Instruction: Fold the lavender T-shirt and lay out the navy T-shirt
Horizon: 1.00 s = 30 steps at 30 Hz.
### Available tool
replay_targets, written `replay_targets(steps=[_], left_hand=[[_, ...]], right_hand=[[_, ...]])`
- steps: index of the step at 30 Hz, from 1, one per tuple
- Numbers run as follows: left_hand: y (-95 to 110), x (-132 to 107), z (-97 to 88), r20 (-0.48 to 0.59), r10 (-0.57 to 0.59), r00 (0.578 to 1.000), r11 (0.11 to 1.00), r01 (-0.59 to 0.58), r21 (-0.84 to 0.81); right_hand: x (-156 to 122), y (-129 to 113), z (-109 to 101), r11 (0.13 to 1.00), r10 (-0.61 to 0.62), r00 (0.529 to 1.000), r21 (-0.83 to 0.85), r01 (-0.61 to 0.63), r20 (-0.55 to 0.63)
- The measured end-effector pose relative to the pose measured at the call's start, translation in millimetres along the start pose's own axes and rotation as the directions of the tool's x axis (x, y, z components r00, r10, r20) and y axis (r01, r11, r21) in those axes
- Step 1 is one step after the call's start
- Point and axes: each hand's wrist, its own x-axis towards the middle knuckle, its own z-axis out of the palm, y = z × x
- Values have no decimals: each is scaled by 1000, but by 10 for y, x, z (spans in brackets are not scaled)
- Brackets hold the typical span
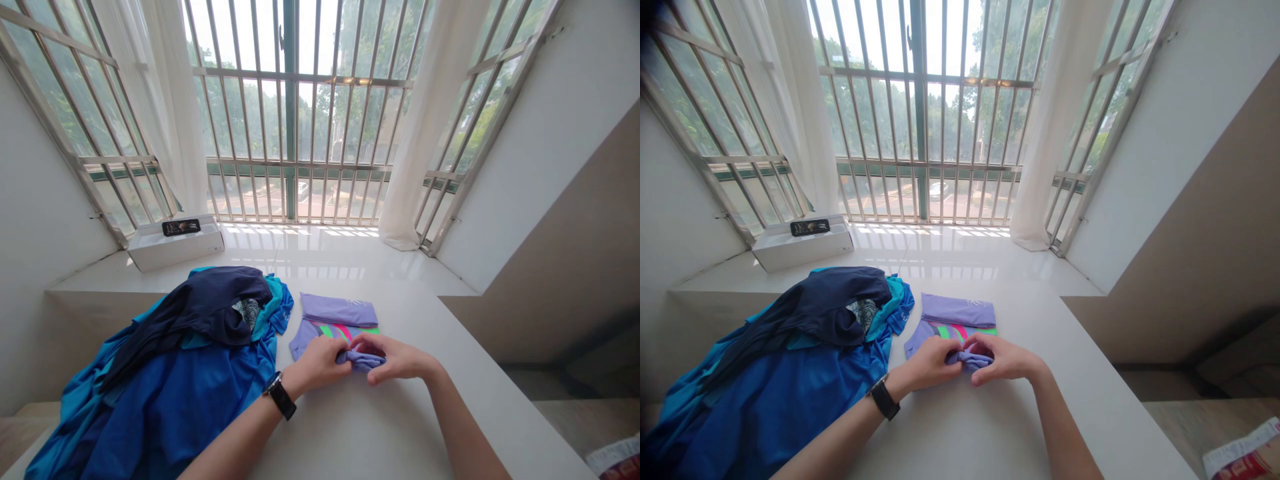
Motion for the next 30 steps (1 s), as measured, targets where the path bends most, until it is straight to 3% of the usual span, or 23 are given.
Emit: replay_targets(steps=[4, 8, 19, 22, 26, 30], left_hand=[[6, 43, 2, 2, -54, 999, 992, 54, -116], [-1, 47, -8, 22, -67, 998, 984, 70, -162], [-11, -135, -264, 229, 111, 967, 992, -121, 30], [-71, -241, -336, 216, 117, 969, 980, -147, 131], [-213, -374, -454, 144, 50, 988, 966, -84, 244], [-393, -398, -497, 83, 47, 995, 999, -48, 17]], right_hand=[[-12, -30, 55, 993, 29, 999, -112, -32, -30], [44, 70, 53, 993, 27, 992, -108, -41, -125], [89, 226, 20, 998, -49, 969, -43, 40, -243], [34, 257, 88, 997, -78, 951, -16, 77, -299], [-61, 249, 205, 992, -66, 926, 72, 99, -371], [-88, 244, 264, 988, -42, 886, 113, 106, -462]])
